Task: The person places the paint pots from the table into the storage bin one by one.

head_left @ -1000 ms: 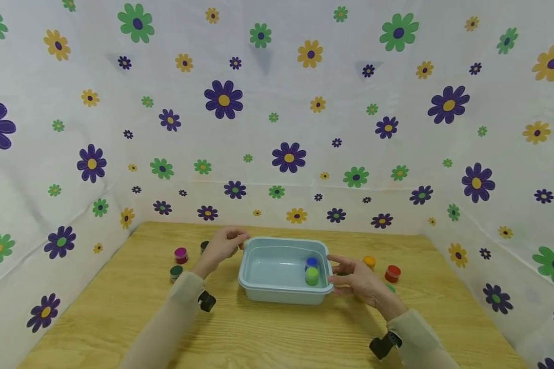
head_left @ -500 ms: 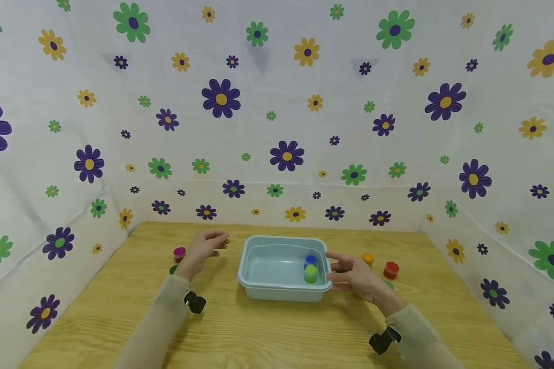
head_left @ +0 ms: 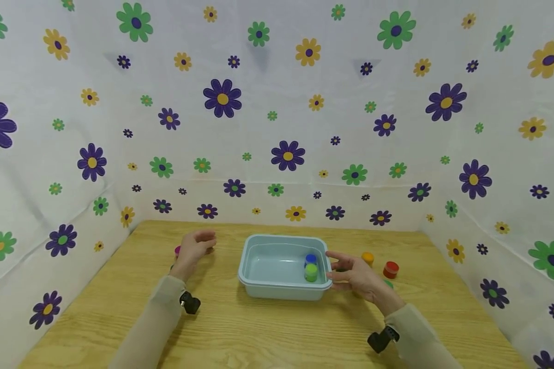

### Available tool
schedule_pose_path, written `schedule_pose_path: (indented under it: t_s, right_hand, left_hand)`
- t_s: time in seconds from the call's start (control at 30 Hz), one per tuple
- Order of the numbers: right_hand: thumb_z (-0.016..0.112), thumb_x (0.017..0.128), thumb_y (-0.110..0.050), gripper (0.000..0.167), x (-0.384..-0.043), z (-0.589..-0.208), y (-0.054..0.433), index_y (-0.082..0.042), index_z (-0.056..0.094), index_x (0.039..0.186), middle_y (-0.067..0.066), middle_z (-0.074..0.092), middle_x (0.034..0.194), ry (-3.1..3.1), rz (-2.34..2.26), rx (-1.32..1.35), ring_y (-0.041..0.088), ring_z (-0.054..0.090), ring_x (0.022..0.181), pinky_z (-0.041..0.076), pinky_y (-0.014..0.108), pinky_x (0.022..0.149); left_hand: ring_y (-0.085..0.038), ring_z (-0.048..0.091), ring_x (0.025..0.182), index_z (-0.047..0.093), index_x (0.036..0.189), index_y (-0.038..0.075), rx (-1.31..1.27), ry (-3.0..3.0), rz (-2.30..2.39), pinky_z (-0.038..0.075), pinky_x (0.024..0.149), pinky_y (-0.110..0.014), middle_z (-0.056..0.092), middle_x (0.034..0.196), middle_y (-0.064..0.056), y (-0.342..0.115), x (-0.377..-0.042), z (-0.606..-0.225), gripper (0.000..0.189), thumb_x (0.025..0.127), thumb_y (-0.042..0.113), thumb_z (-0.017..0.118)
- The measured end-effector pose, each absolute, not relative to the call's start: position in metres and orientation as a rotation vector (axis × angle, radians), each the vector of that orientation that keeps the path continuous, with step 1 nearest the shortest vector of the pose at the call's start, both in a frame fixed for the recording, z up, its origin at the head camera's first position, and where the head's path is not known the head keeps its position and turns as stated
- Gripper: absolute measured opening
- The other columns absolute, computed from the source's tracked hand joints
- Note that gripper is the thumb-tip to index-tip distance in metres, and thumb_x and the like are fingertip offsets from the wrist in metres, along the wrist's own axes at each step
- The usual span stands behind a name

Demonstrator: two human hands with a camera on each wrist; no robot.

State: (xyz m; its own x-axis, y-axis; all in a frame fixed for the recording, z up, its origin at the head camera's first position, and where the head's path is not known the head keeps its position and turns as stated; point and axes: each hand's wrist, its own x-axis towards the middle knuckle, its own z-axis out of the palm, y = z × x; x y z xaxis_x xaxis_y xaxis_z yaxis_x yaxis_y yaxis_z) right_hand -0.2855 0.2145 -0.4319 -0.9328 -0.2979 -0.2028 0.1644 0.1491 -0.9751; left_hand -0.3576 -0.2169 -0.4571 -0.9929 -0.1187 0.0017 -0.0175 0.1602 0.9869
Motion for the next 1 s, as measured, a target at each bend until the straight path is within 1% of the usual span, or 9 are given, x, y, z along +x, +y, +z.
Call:
schedule_pose_path:
  t_s: [0.13, 0.23, 0.37, 0.57, 0.73, 0.87, 1.0]
  right_hand:
    - [0.070, 0.089, -0.004, 0.070, -0.285, -0.432, 0.214, -0.007, 0.037, 0.151, 0.023, 0.047, 0.126, 2.080, -1.855, -0.128, 0.019, 0.062, 0.093, 0.060, 0.037, 0.081]
    - [0.069, 0.089, -0.003, 0.069, -0.285, -0.432, 0.214, -0.007, 0.038, 0.151, 0.023, 0.048, 0.125, 2.082, -1.862, -0.117, 0.019, 0.061, 0.092, 0.060, 0.037, 0.081]
    - [0.070, 0.089, -0.003, 0.069, -0.285, -0.431, 0.215, -0.006, 0.038, 0.150, 0.021, 0.049, 0.122, 2.084, -1.861, -0.109, 0.019, 0.061, 0.092, 0.060, 0.038, 0.082]
    - [0.070, 0.089, -0.004, 0.069, -0.286, -0.432, 0.215, -0.007, 0.038, 0.150, 0.019, 0.050, 0.121, 2.086, -1.853, -0.115, 0.019, 0.061, 0.093, 0.059, 0.040, 0.084]
    - [0.071, 0.088, -0.005, 0.070, -0.287, -0.433, 0.215, -0.008, 0.039, 0.150, 0.019, 0.050, 0.122, 2.087, -1.849, -0.099, 0.020, 0.063, 0.092, 0.059, 0.041, 0.085]
    - [0.069, 0.089, -0.003, 0.069, -0.286, -0.431, 0.214, -0.008, 0.039, 0.150, 0.019, 0.050, 0.122, 2.082, -1.854, -0.092, 0.020, 0.063, 0.092, 0.061, 0.036, 0.080]
    - [0.069, 0.089, -0.002, 0.068, -0.286, -0.431, 0.214, -0.007, 0.039, 0.150, 0.019, 0.050, 0.121, 2.076, -1.867, -0.081, 0.020, 0.063, 0.091, 0.061, 0.032, 0.076]
  left_hand:
    - [-0.031, 0.059, 0.113, 0.056, 0.133, -0.002, 0.173, -2.318, -1.936, 0.055, 0.096, -0.040, 0.054, 0.135, -0.026, -0.220, -0.358, -0.458, 0.037, 0.096, 0.003, 0.059]
    - [-0.028, 0.059, 0.113, 0.057, 0.133, 0.000, 0.228, -2.317, -1.900, 0.055, 0.096, -0.037, 0.054, 0.136, -0.025, -0.221, -0.358, -0.458, 0.037, 0.096, 0.003, 0.059]
    - [-0.031, 0.054, 0.120, 0.057, 0.134, 0.002, 0.277, -2.346, -1.847, 0.051, 0.101, -0.042, 0.052, 0.137, -0.023, -0.222, -0.356, -0.457, 0.037, 0.096, 0.004, 0.058]
    - [-0.037, 0.042, 0.132, 0.054, 0.136, 0.001, 0.253, -2.417, -1.767, 0.045, 0.107, -0.048, 0.047, 0.142, -0.023, -0.226, -0.356, -0.458, 0.039, 0.097, 0.005, 0.057]
    - [-0.037, 0.042, 0.133, 0.050, 0.139, 0.000, 0.215, -2.504, -1.716, 0.044, 0.108, -0.050, 0.044, 0.146, -0.023, -0.228, -0.359, -0.461, 0.045, 0.097, 0.009, 0.059]
    - [-0.038, 0.043, 0.133, 0.045, 0.143, 0.001, 0.213, -2.535, -1.754, 0.043, 0.109, -0.049, 0.040, 0.148, -0.024, -0.228, -0.361, -0.462, 0.047, 0.098, 0.010, 0.057]
    - [-0.039, 0.041, 0.134, 0.042, 0.145, -0.001, 0.223, -2.545, -1.765, 0.043, 0.109, -0.049, 0.038, 0.149, -0.025, -0.228, -0.363, -0.463, 0.049, 0.099, 0.009, 0.056]
